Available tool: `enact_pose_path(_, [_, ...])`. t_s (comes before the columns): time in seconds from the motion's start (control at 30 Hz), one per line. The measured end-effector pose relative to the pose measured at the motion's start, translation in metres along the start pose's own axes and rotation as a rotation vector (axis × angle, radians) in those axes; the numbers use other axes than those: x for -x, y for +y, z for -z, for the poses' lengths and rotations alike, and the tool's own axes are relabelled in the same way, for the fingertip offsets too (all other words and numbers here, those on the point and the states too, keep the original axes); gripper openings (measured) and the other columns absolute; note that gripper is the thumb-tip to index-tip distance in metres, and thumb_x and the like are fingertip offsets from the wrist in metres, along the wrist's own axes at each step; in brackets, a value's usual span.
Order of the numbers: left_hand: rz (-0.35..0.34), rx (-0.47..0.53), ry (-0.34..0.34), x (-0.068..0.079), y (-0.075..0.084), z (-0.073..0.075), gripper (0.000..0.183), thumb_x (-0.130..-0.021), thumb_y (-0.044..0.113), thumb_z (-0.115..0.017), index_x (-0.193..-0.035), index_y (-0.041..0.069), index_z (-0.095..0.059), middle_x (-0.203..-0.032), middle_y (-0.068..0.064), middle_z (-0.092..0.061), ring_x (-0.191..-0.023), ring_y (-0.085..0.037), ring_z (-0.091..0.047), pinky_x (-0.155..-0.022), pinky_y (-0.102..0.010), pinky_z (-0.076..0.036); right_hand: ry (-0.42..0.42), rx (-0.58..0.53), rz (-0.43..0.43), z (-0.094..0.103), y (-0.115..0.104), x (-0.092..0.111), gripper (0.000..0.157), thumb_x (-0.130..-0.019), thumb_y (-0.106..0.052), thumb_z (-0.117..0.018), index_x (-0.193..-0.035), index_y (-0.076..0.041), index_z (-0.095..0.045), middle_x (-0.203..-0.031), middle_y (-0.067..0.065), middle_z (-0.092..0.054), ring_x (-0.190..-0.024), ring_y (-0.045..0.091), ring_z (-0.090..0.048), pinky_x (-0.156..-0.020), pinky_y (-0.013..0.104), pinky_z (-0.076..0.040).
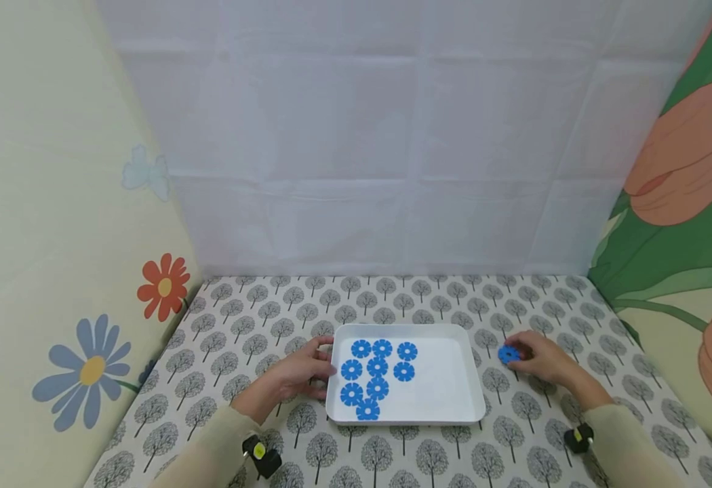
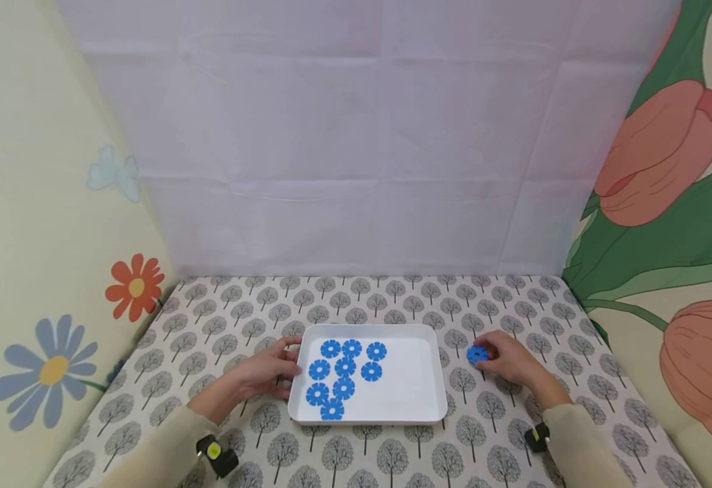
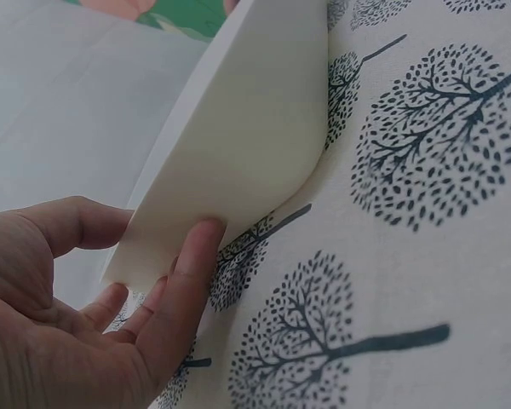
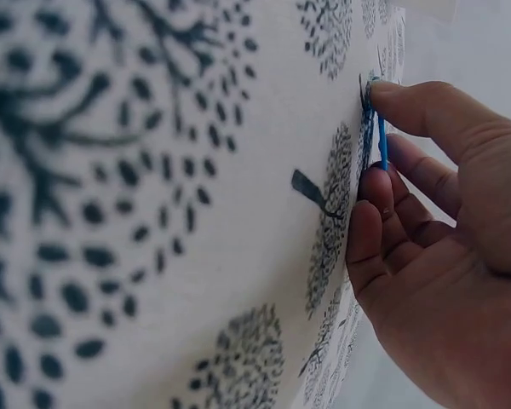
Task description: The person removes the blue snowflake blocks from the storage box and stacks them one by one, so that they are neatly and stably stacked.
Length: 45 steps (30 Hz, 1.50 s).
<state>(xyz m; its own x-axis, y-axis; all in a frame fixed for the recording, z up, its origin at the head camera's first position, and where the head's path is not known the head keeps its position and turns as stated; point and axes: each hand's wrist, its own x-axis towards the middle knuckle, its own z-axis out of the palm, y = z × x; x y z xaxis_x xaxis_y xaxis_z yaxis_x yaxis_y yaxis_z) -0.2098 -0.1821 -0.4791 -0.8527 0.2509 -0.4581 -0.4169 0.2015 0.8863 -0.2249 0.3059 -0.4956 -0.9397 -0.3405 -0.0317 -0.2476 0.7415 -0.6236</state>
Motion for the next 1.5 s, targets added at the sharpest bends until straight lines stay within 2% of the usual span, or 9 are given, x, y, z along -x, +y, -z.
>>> enact_pose_path(0.2, [0.003,-0.008,-0.002,0.001,0.000,-0.001,0.074,-0.090,-0.002,-0.065,-0.154,0.013,-0.031,-0.124,-0.021,-0.051,-0.099,-0.033,-0.063,-0.071,-0.043,-0.062,-0.010,0.012,-0.012,0.001,-0.001,-0.002,0.043,-0.087,-0.011,-0.079,-0.122,0.007,-0.062,-0.112,0.017,-0.061,-0.093,0.024,-0.058,-0.079,0.039,-0.053])
enact_pose_path(0.4, [0.005,-0.005,-0.001,0.000,0.001,-0.001,0.074,-0.091,-0.002,-0.065,-0.154,0.013,-0.031,-0.123,-0.021,-0.050,-0.099,-0.033,-0.063,-0.070,-0.043,-0.062,0.017,0.029,-0.033,0.000,-0.009,-0.003,0.042,-0.087,-0.014,-0.079,-0.122,0.003,-0.064,-0.108,0.012,-0.061,-0.091,0.021,-0.057,-0.077,0.037,-0.052])
enact_pose_path(0.63, [0.001,-0.010,0.007,-0.001,0.000,0.000,0.074,-0.090,-0.002,-0.065,-0.154,0.012,-0.031,-0.122,-0.021,-0.050,-0.098,-0.032,-0.063,-0.069,-0.043,-0.062,0.056,0.023,0.094,-0.005,-0.033,-0.008,0.037,-0.090,-0.010,-0.075,-0.122,0.004,-0.064,-0.109,0.015,-0.062,-0.085,0.015,-0.057,-0.068,0.027,-0.052])
enact_pose_path(0.87, [-0.002,-0.007,0.007,-0.001,0.000,0.000,0.074,-0.090,-0.002,-0.065,-0.154,0.013,-0.032,-0.123,-0.021,-0.049,-0.098,-0.032,-0.063,-0.070,-0.043,-0.062,0.066,0.008,0.143,-0.009,-0.056,-0.015,0.036,-0.091,-0.011,-0.075,-0.124,0.001,-0.064,-0.108,0.012,-0.064,-0.084,0.010,-0.058,-0.067,0.024,-0.053])
enact_pose_path(1.2, [0.003,-0.010,0.017,0.000,0.001,0.000,0.075,-0.089,-0.002,-0.066,-0.154,0.015,-0.033,-0.123,-0.020,-0.050,-0.099,-0.032,-0.063,-0.070,-0.042,-0.062,0.042,-0.027,0.218,-0.019,-0.085,-0.025,0.038,-0.091,-0.011,-0.075,-0.125,0.003,-0.064,-0.109,0.016,-0.064,-0.084,0.011,-0.057,-0.069,0.026,-0.053])
enact_pose_path(1.5, [0.006,-0.006,0.010,0.001,0.001,0.000,0.076,-0.089,-0.002,-0.067,-0.154,0.014,-0.031,-0.124,-0.021,-0.049,-0.100,-0.033,-0.063,-0.070,-0.041,-0.062,0.026,-0.028,0.279,-0.036,-0.098,-0.037,0.038,-0.089,-0.011,-0.076,-0.123,0.002,-0.064,-0.107,0.016,-0.065,-0.085,0.014,-0.060,-0.072,0.030,-0.056])
